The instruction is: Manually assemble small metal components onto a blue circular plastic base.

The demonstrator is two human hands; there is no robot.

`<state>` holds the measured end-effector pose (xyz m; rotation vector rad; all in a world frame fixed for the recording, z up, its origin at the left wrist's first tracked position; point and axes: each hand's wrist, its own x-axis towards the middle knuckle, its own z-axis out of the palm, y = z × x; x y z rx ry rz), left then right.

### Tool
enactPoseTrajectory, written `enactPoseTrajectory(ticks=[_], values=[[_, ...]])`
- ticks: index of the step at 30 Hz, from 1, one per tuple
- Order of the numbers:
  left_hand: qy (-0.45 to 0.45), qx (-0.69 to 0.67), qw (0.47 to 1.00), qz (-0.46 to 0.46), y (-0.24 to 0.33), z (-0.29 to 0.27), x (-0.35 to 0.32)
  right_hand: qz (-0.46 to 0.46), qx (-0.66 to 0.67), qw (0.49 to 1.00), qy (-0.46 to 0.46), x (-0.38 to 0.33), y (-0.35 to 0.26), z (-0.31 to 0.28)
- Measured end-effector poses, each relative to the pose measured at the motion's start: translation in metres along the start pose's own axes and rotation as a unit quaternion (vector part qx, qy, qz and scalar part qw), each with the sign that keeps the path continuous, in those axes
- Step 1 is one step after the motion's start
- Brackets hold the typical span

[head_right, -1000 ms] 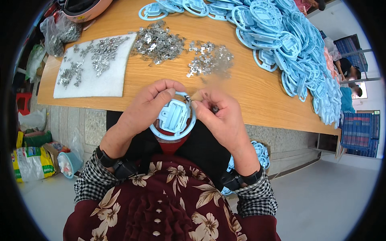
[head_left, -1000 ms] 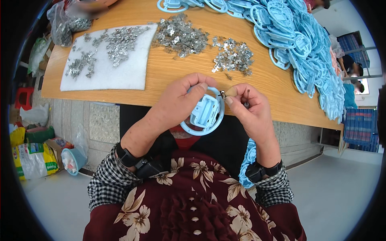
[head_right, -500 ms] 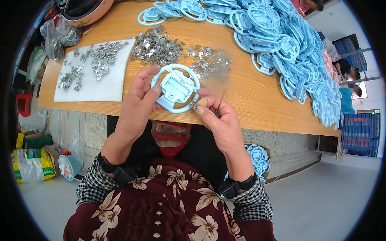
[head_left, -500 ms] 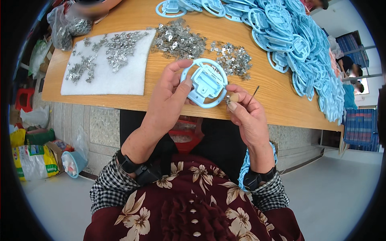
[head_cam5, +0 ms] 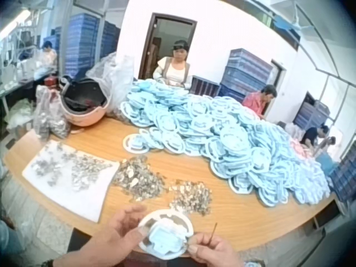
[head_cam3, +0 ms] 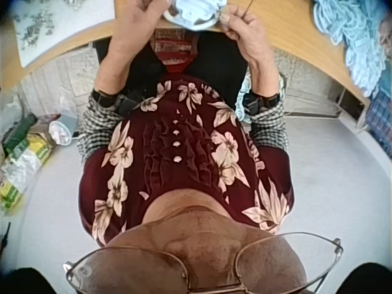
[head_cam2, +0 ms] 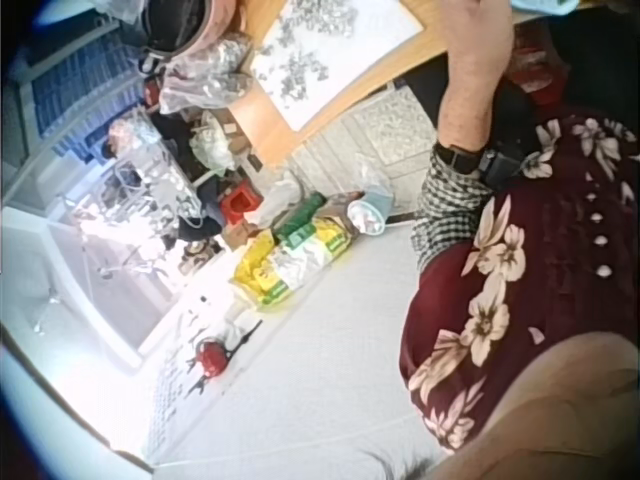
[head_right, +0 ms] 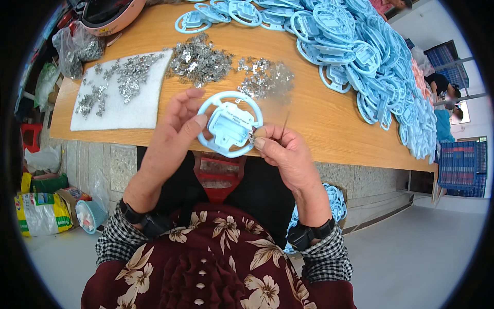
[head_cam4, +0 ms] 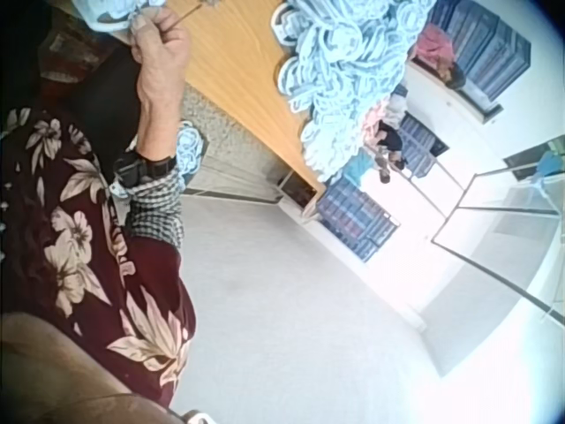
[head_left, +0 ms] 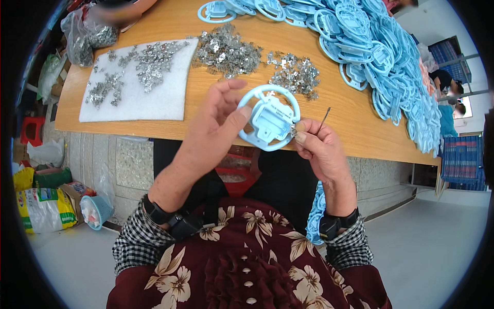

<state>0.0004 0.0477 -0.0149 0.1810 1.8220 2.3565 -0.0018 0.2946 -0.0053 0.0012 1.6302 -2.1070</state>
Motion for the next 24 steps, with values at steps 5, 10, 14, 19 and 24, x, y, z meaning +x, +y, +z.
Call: enactPoseTrajectory(ticks=[5,10,14,19,24], values=[[-0.168,0.319,0.931,0.053,0.038,-0.006,0.027,-0.029,-0.135,0.99,-0.031,-0.005,-0.013,0.007],[-0.195,0.24,0.948,-0.079,0.033,-0.012,0.04,-0.042,-0.127,0.991,-0.016,-0.007,-0.016,0.01],[-0.143,0.132,0.97,-0.143,0.004,-0.012,0.036,-0.122,-0.199,0.969,0.081,0.0,-0.01,0.009],[-0.096,0.131,0.977,-0.139,-0.005,-0.011,0.033,-0.163,-0.338,0.922,0.093,0.011,-0.007,0.021],[-0.09,0.149,0.975,-0.138,-0.003,-0.009,0.033,-0.203,-0.393,0.891,0.107,0.021,0.0,0.024]])
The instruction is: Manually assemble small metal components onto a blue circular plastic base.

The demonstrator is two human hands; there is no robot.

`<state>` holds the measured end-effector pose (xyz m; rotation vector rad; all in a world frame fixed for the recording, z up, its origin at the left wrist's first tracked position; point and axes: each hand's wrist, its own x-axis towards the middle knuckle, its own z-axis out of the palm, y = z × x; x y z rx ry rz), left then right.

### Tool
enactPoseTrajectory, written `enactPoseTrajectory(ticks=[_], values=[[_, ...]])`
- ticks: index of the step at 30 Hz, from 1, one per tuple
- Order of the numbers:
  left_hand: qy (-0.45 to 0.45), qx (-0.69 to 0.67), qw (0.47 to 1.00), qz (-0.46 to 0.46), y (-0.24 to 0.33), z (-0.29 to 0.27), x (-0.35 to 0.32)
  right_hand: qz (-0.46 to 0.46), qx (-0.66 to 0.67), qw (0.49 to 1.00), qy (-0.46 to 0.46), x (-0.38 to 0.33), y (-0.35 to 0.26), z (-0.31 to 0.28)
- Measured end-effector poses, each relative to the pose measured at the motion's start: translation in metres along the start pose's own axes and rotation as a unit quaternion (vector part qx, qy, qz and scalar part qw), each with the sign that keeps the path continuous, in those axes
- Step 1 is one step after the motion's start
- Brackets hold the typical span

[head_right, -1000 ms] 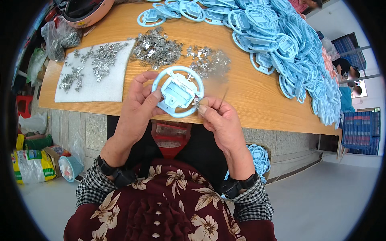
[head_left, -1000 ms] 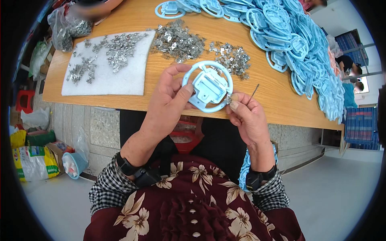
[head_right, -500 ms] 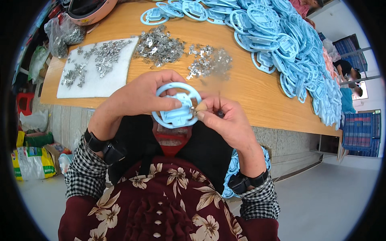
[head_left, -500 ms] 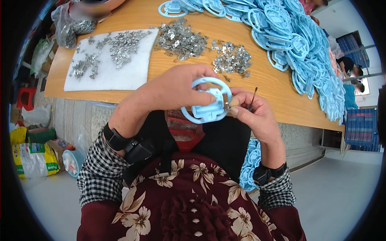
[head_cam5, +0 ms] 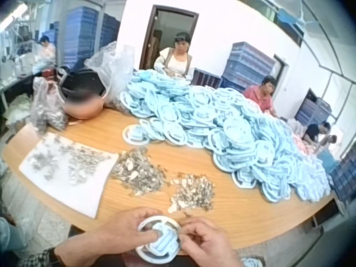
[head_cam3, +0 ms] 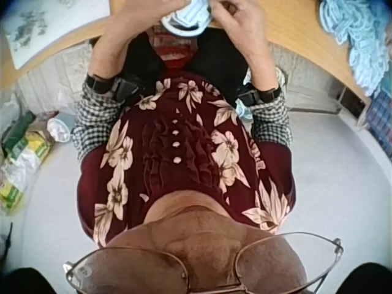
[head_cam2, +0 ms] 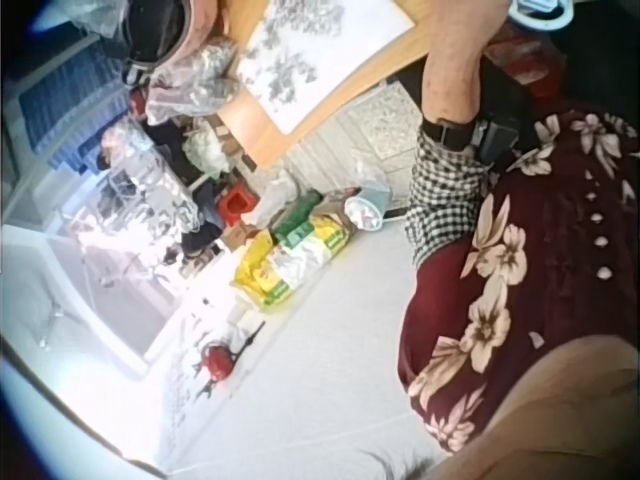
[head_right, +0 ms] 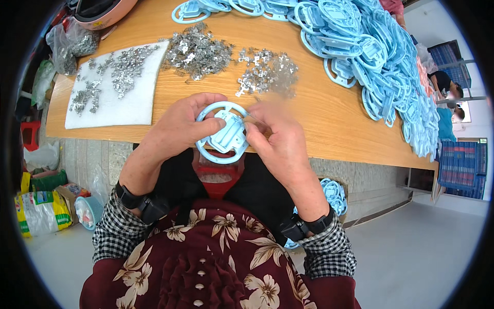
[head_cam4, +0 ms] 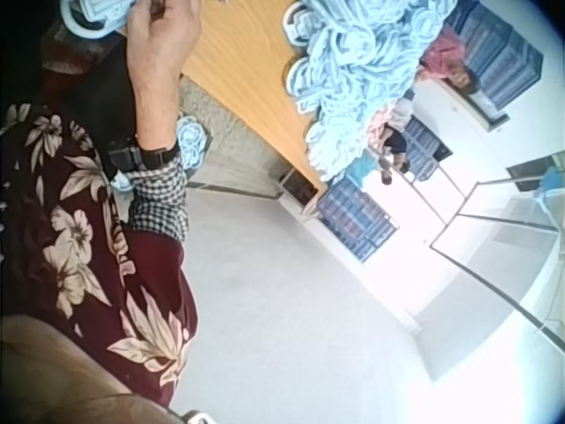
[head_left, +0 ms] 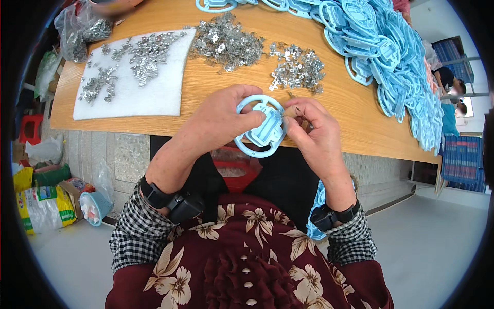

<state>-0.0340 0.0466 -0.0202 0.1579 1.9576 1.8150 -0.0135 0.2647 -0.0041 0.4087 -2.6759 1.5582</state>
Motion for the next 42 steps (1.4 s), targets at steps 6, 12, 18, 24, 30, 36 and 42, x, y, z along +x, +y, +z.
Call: enactPoseTrajectory(ticks=[6,12,18,24,30,36,42], values=[[-0.003,0.017,1.0,-0.013,0.005,-0.002,-0.001,-0.012,-0.086,0.996,-0.012,0.004,-0.002,0.0],[-0.007,0.024,1.0,-0.015,0.003,-0.004,0.001,-0.003,-0.084,0.996,-0.007,0.005,0.005,-0.001],[-0.001,0.028,1.0,-0.008,0.0,-0.004,0.001,0.014,-0.108,0.994,-0.016,0.005,-0.002,-0.003],[0.006,0.06,0.998,-0.005,0.007,-0.003,-0.001,-0.02,-0.193,0.981,0.003,0.004,-0.012,0.001],[-0.005,0.05,0.999,-0.011,0.007,-0.003,-0.001,-0.058,-0.296,0.953,0.011,0.005,-0.023,0.005],[-0.015,0.046,0.999,-0.001,0.007,-0.003,-0.001,-0.087,-0.361,0.928,-0.005,0.007,-0.032,0.009],[0.01,0.059,0.998,0.008,0.006,-0.003,-0.002,-0.058,-0.3,0.952,-0.013,0.001,-0.029,0.005]])
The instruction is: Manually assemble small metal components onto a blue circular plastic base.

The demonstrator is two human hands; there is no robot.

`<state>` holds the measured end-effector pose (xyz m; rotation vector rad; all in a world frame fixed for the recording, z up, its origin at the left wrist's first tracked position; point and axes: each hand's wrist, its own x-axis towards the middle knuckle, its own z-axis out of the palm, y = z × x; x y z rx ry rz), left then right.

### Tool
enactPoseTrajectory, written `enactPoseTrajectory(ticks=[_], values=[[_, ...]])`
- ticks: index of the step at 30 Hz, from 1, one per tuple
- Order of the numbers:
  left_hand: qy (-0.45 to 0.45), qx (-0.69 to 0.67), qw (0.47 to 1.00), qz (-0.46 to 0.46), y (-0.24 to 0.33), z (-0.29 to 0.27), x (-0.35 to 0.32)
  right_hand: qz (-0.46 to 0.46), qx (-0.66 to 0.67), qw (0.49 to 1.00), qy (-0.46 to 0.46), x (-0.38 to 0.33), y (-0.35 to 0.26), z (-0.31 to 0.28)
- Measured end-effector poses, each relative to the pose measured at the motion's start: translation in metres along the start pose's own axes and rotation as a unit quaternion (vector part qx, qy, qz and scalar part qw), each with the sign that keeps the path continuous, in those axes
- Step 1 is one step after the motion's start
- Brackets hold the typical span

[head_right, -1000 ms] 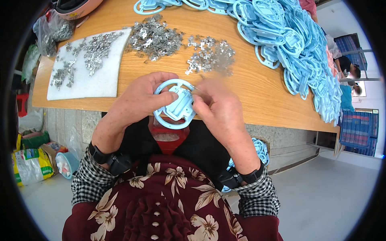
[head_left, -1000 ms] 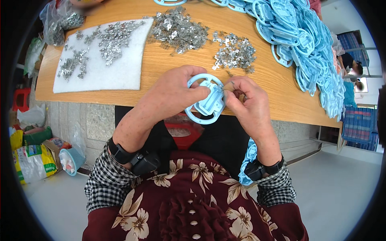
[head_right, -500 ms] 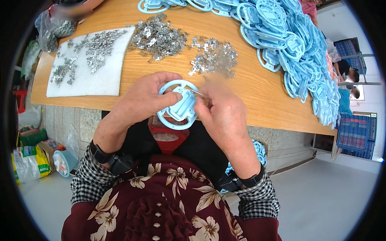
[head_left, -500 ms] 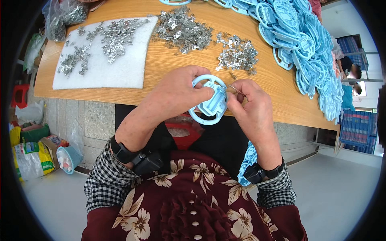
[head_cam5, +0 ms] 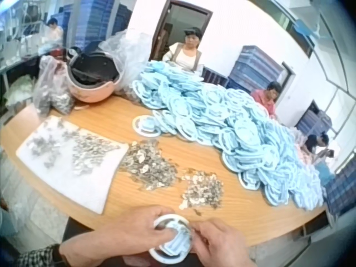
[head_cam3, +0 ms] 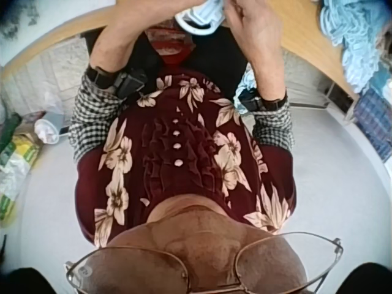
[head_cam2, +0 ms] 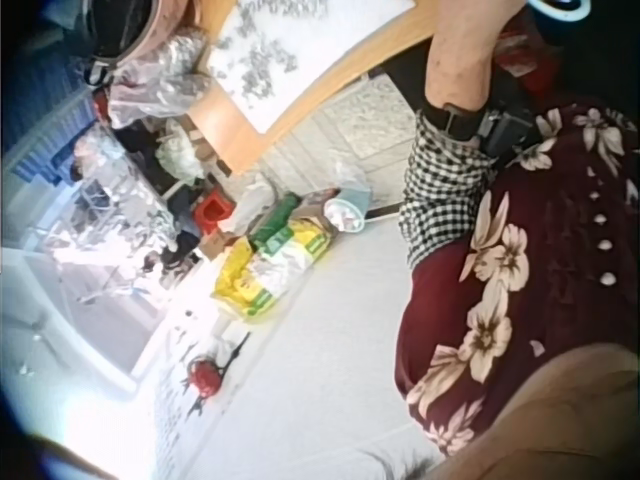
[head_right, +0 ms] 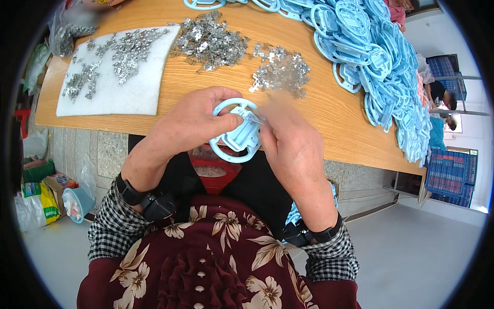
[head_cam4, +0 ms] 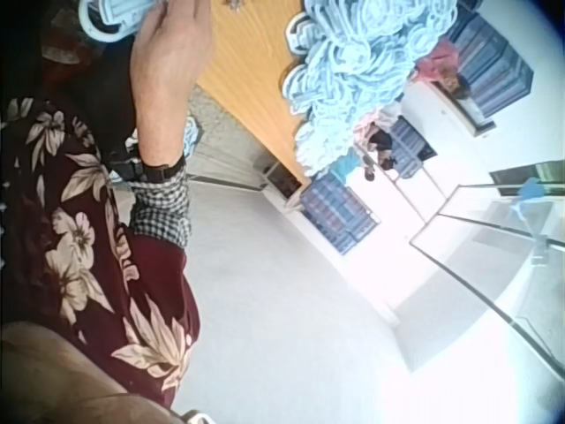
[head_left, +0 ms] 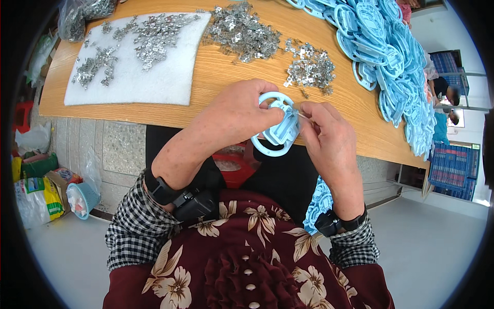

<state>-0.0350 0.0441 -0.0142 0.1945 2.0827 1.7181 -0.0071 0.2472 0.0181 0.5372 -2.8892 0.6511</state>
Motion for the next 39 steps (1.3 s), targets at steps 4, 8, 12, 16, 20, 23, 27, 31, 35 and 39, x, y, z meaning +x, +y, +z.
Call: enactPoseTrajectory(ticks=[4,8,12,16,20,23,27,31,35,39], values=[[-0.021,-0.018,1.0,-0.013,-0.001,-0.002,0.001,-0.026,-0.065,0.997,-0.042,-0.008,-0.006,-0.002],[-0.029,-0.008,0.999,-0.031,0.007,-0.002,0.0,-0.046,-0.075,0.995,-0.056,-0.007,-0.005,-0.005],[-0.023,-0.007,1.0,-0.013,-0.002,0.0,0.004,-0.052,-0.089,0.992,-0.078,-0.005,-0.012,-0.008],[-0.007,-0.008,1.0,-0.004,-0.003,0.0,0.001,-0.066,-0.041,0.991,-0.104,-0.003,0.003,-0.014],[-0.006,-0.002,1.0,-0.014,0.002,0.001,0.0,-0.058,-0.047,0.992,-0.105,-0.007,0.0,-0.009],[-0.008,0.06,0.998,0.005,0.002,0.0,0.0,-0.06,-0.04,0.991,-0.112,-0.004,0.0,-0.005],[-0.014,0.028,1.0,-0.002,-0.005,-0.001,0.002,-0.04,0.058,0.994,-0.081,0.0,0.006,0.001],[-0.013,0.037,0.999,0.01,-0.005,0.0,0.003,0.054,0.104,0.987,-0.114,-0.007,0.007,-0.01],[-0.011,0.029,0.999,0.014,-0.004,0.0,0.003,0.047,0.064,0.994,-0.079,-0.016,0.02,-0.001],[-0.043,-0.057,0.997,0.023,-0.007,-0.003,0.003,0.089,0.198,0.976,0.032,-0.021,0.03,0.011]])
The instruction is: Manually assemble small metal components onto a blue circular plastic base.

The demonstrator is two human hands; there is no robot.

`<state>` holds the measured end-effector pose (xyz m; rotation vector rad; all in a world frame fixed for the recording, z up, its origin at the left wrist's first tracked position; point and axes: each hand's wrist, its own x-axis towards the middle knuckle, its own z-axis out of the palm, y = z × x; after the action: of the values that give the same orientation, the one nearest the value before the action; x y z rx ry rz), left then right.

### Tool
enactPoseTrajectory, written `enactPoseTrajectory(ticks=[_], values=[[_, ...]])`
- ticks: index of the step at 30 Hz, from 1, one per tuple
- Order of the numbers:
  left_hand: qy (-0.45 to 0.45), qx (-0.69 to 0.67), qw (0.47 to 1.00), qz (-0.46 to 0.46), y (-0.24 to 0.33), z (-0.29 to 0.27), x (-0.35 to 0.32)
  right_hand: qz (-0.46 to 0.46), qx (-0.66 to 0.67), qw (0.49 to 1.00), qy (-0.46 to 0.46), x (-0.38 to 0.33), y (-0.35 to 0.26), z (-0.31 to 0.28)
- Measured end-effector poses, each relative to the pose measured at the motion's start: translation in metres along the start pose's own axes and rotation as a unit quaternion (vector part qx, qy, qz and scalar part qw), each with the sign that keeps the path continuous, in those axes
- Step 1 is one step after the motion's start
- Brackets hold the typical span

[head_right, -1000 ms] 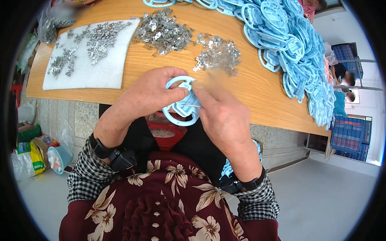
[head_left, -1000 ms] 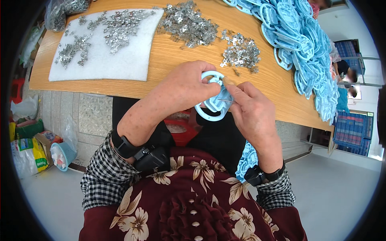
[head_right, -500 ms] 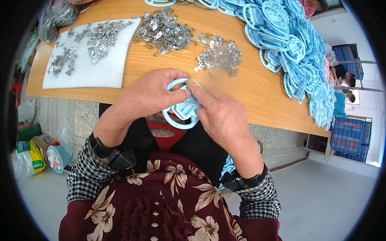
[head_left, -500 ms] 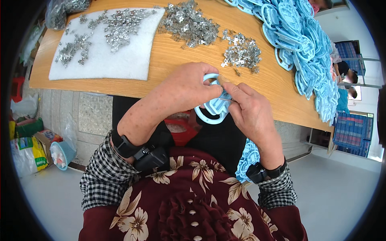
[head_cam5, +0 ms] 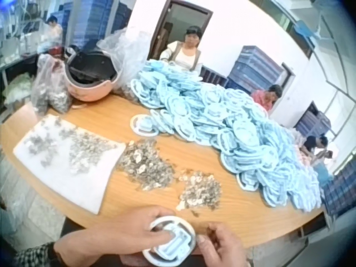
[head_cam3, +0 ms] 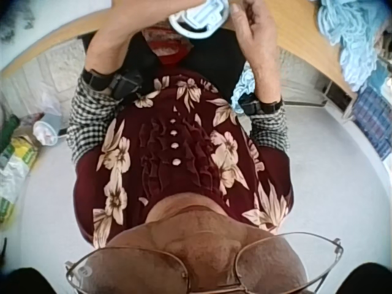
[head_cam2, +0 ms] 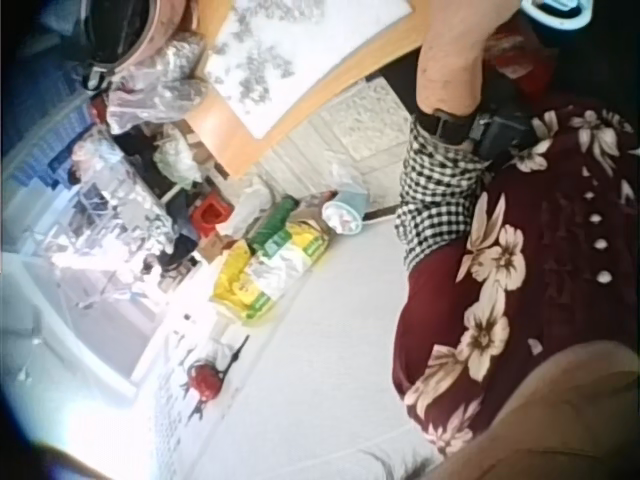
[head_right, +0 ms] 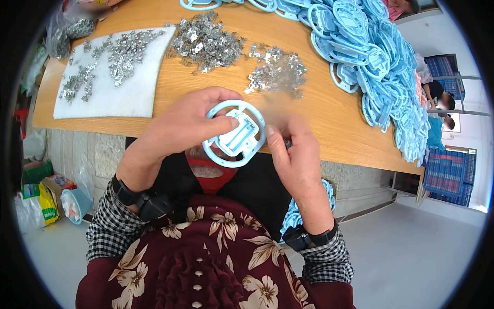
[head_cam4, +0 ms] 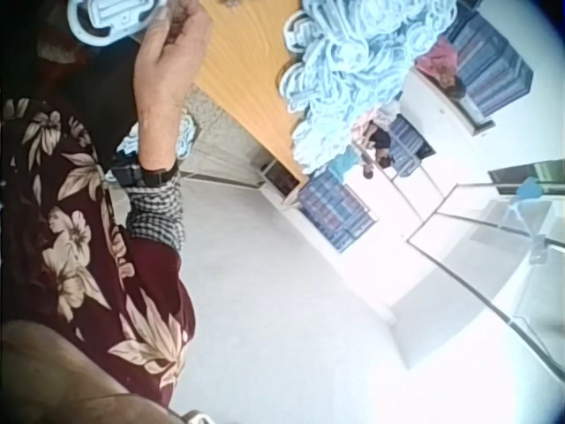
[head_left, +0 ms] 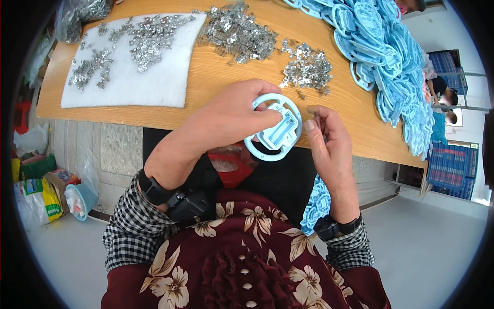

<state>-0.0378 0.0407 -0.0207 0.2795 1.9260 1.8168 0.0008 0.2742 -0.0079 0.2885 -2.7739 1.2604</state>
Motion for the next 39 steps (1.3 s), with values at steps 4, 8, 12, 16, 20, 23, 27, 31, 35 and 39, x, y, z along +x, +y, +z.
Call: enactPoseTrajectory(ticks=[4,8,12,16,20,23,27,31,35,39], values=[[-0.039,-0.161,0.986,-0.01,0.001,-0.005,-0.005,0.167,0.164,0.97,-0.066,0.001,-0.008,-0.005],[-0.044,-0.1,0.994,0.019,-0.004,0.0,-0.008,0.214,0.38,0.89,-0.134,0.002,-0.011,0.002],[0.007,0.05,0.997,0.06,0.012,0.005,-0.008,0.203,0.35,0.899,-0.168,0.005,-0.008,-0.004],[0.053,0.204,0.972,0.1,0.021,0.013,-0.005,0.154,0.249,0.942,-0.167,0.006,-0.008,-0.005],[0.124,0.265,0.945,0.144,0.009,0.025,0.003,0.055,0.183,0.979,-0.074,-0.003,-0.007,0.004],[0.169,0.303,0.926,0.151,0.003,0.027,0.003,0.078,0.106,0.989,-0.071,-0.007,-0.005,-0.006],[0.155,0.177,0.968,0.083,0.006,0.022,0.004,0.125,0.212,0.968,-0.05,-0.01,0.005,-0.016],[0.089,-0.079,0.992,0.034,0.004,0.017,-0.003,0.132,0.282,0.949,-0.042,-0.009,-0.011,-0.012],[-0.009,-0.25,0.967,-0.054,0.003,0.009,-0.01,0.064,0.31,0.948,-0.017,-0.007,-0.014,0.005],[-0.003,-0.34,0.94,-0.011,0.009,0.014,-0.017,0.064,0.268,0.96,-0.042,-0.003,-0.025,0.005]])
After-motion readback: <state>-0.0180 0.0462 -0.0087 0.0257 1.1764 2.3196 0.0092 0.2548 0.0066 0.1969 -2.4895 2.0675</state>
